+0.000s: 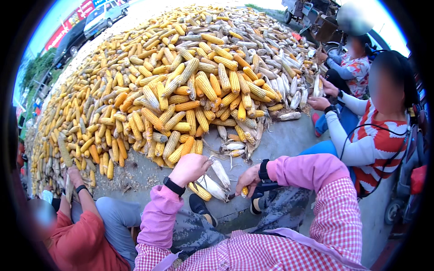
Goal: The person sits on the ground and shucks corn cobs by hand, peeling back the husks and removing silk. They repeatedly pick up cobs from a large pile, strip them, and place the cleaned cobs aside.
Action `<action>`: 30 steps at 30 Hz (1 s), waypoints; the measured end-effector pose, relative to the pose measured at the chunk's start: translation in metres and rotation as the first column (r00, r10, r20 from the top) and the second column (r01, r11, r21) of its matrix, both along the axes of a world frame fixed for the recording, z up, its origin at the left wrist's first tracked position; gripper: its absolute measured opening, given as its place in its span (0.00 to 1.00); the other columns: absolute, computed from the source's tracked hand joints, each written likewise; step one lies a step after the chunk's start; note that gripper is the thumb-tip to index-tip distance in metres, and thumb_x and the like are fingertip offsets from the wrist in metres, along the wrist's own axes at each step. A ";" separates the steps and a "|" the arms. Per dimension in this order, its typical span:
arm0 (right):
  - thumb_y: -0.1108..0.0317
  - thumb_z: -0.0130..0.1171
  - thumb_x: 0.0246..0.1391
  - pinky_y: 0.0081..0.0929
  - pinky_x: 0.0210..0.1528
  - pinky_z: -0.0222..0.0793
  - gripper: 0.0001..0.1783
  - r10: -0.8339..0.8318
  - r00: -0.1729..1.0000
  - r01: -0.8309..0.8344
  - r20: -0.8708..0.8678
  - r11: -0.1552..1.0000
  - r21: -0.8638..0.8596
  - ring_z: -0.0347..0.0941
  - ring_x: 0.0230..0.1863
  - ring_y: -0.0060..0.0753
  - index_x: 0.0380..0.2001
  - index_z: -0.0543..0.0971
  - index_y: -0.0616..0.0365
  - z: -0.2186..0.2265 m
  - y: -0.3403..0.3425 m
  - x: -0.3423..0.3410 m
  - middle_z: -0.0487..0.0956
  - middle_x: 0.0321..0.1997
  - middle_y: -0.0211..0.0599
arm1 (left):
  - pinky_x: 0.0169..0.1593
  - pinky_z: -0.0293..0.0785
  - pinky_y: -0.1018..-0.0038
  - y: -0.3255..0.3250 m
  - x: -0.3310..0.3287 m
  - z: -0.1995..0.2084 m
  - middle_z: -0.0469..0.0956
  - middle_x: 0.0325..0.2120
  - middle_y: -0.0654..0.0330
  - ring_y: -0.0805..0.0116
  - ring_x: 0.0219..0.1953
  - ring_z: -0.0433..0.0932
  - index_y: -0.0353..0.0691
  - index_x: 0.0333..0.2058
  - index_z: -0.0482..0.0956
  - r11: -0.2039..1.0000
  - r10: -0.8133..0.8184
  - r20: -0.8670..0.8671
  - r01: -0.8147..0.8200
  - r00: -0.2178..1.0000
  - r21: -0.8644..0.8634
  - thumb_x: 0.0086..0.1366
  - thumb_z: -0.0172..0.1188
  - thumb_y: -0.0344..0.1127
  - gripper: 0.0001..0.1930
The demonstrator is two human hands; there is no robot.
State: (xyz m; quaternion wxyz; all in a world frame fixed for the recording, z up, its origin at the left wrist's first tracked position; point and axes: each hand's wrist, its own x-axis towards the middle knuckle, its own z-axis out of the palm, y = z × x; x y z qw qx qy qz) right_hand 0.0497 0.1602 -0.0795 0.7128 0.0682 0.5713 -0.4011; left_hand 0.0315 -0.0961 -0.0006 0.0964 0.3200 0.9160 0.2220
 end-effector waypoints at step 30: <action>0.62 0.63 0.52 0.30 0.43 0.75 0.31 0.071 0.492 0.188 -0.868 0.964 0.186 0.77 0.42 0.33 0.60 0.72 0.58 -0.276 0.090 -0.076 0.79 0.46 0.41 | 0.28 0.70 0.54 0.014 -0.032 0.025 0.75 0.18 0.45 0.42 0.25 0.77 0.37 0.27 0.73 0.871 0.491 -0.030 -0.491 0.871 -0.002 0.67 0.57 0.44 0.16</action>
